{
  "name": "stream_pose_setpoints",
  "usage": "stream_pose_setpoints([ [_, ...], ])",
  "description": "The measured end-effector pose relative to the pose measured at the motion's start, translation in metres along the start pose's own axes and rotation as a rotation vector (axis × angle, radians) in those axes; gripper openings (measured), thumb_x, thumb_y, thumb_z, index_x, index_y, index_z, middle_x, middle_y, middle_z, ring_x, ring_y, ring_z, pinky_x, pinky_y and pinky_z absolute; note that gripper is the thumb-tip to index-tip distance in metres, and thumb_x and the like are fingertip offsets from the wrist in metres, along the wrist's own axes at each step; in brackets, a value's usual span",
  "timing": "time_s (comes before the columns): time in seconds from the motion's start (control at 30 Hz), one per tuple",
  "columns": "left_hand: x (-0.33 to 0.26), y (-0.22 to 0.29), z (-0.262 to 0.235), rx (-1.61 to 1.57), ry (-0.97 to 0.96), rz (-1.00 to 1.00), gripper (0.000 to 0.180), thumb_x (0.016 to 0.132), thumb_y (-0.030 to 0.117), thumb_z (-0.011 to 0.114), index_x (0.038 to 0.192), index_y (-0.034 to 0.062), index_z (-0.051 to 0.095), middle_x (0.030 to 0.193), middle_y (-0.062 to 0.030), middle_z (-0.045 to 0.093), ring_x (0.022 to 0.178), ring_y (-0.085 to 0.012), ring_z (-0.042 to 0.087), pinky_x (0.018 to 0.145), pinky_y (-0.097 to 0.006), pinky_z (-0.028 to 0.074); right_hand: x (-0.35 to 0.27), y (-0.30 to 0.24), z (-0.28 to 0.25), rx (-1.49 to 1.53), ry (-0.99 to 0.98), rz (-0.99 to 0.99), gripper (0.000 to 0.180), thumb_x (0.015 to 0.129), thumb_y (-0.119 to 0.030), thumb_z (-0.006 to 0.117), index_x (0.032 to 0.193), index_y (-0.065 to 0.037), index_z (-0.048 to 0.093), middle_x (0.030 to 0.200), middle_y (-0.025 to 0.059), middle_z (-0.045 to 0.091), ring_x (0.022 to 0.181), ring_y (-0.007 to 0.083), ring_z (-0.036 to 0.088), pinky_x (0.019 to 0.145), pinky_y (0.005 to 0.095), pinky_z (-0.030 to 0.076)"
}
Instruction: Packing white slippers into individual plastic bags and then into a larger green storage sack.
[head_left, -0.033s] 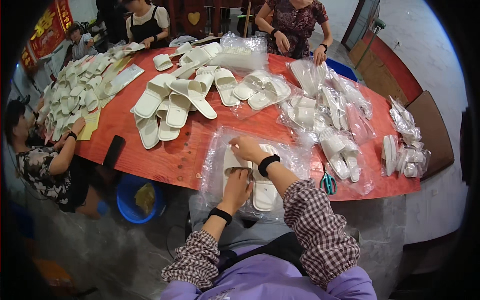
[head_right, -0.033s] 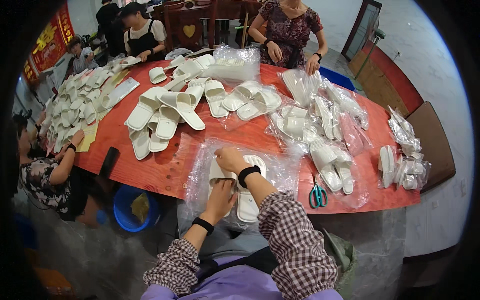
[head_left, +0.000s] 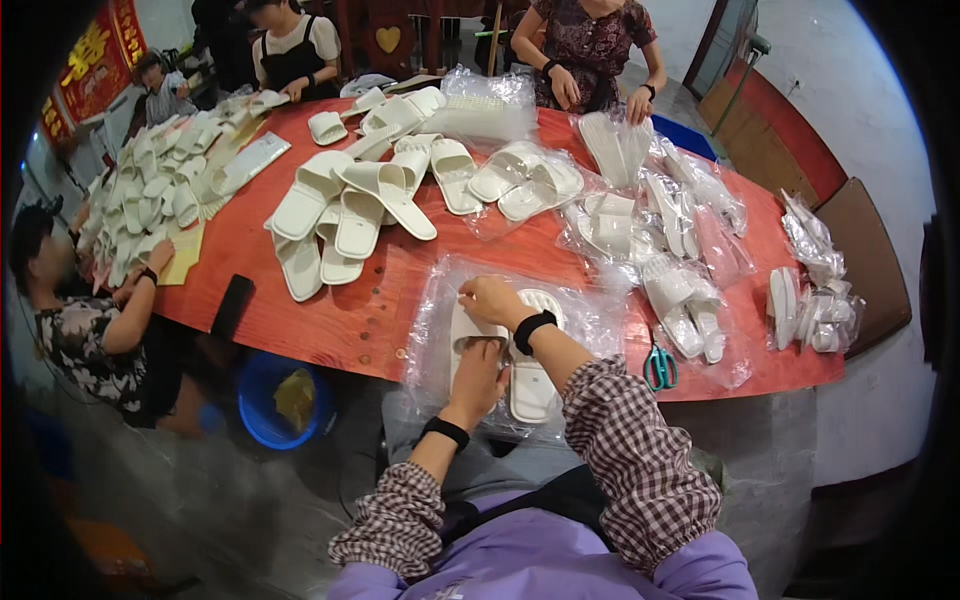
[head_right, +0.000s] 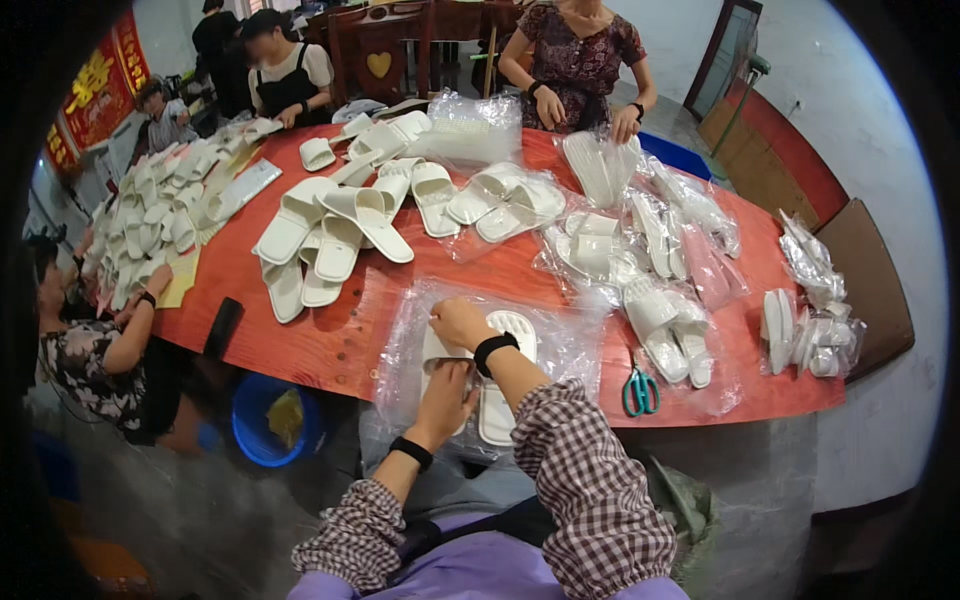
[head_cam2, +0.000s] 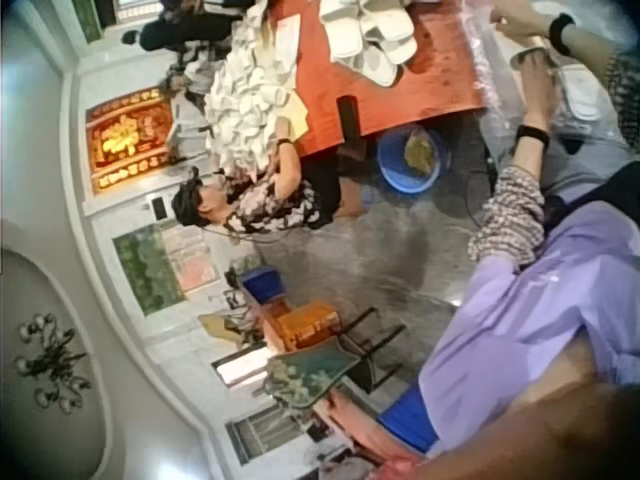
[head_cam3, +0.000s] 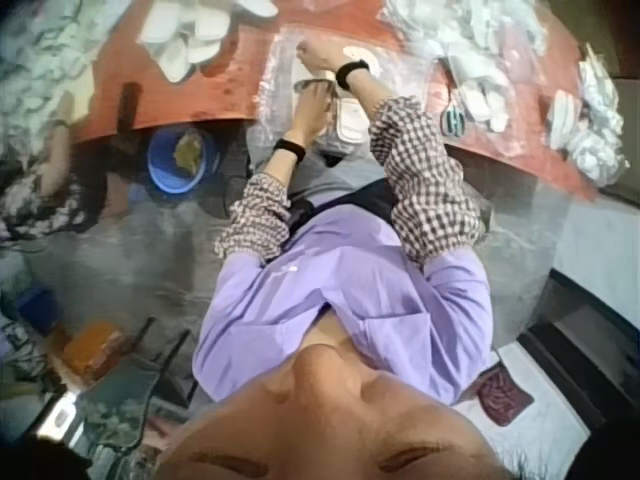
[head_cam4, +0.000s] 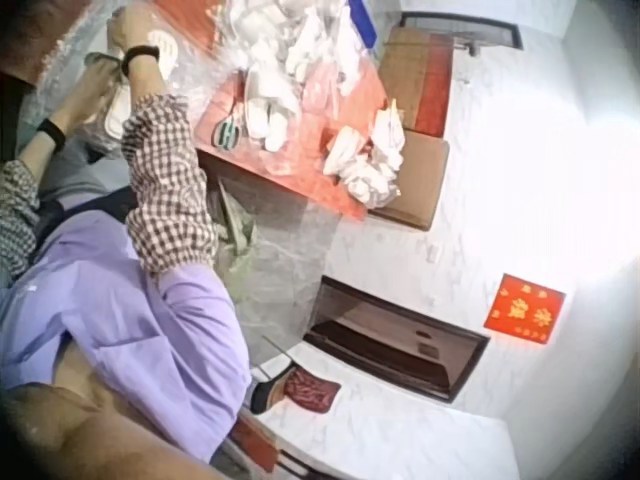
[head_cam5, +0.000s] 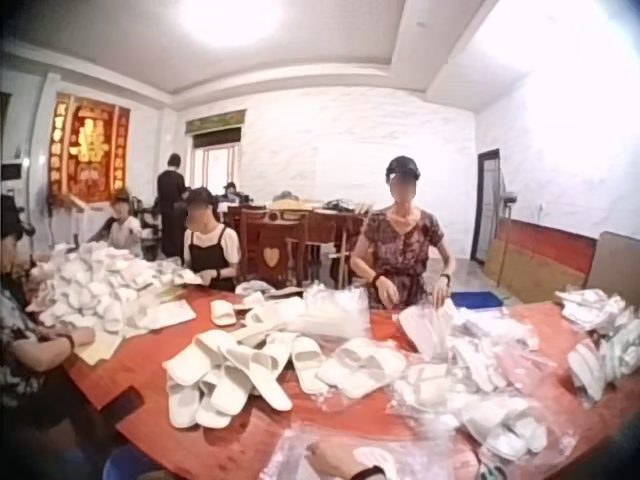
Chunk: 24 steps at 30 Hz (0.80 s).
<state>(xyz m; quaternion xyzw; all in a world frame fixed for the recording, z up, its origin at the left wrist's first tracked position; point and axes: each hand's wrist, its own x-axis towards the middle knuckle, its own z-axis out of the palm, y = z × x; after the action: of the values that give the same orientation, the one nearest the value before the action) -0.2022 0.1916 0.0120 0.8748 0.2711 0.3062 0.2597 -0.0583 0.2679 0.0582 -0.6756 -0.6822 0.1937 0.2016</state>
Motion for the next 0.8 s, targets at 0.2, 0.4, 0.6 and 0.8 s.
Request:
stream_pose_setpoints([
  [0.2, 0.002, 0.001, 0.001, 0.029, 0.011, 0.049, 0.049, 0.074, 0.007, 0.069, 0.115, -0.0031, 0.046, 0.109, -0.0225, 0.05, 0.105, -0.0408, 0.047, 0.093, -0.046, 0.038, -0.005, -0.008, 0.017, 0.05, 0.172, 0.165, 0.018, 0.079, -0.02, 0.066, 0.084, -0.003, 0.069, 0.089, 0.0183, 0.068, 0.085, 0.0357, 0.065, 0.074, 0.0448, 0.051],
  [0.4, -0.003, 0.016, -0.03, 0.014, 0.098, 0.144, 0.039, 0.08, 0.006, 0.064, 0.118, 0.0011, 0.056, 0.112, -0.0161, 0.057, 0.099, -0.0379, 0.055, 0.089, -0.044, 0.046, -0.032, 0.007, -0.024, 0.408, 0.327, -0.035, 0.014, 0.079, -0.013, 0.067, 0.087, -0.001, 0.067, 0.081, 0.0146, 0.068, 0.075, 0.0276, 0.065, 0.069, 0.0362, 0.051],
  [0.6, 0.046, 0.02, -0.042, -0.36, 0.274, -0.294, 0.021, 0.086, 0.001, 0.055, 0.106, 0.0015, 0.064, 0.103, -0.016, 0.065, 0.088, -0.0268, 0.066, 0.074, -0.034, 0.053, -0.09, 0.014, -0.017, 0.569, 0.345, 0.065, 0.014, 0.084, -0.013, 0.067, 0.091, 0.0, 0.067, 0.081, 0.0073, 0.067, 0.07, 0.0146, 0.06, 0.067, 0.0288, 0.049],
  [0.8, 0.065, -0.011, -0.013, -0.421, 0.11, -0.198, 0.024, 0.089, 0.002, 0.054, 0.111, -0.0006, 0.063, 0.094, -0.0151, 0.069, 0.084, -0.0245, 0.067, 0.075, -0.03, 0.053, -0.094, 0.016, -0.001, 0.799, 0.491, 0.173, 0.013, 0.088, -0.012, 0.065, 0.093, 0.0, 0.065, 0.082, 0.0018, 0.065, 0.076, 0.0072, 0.058, 0.068, 0.0225, 0.047],
])
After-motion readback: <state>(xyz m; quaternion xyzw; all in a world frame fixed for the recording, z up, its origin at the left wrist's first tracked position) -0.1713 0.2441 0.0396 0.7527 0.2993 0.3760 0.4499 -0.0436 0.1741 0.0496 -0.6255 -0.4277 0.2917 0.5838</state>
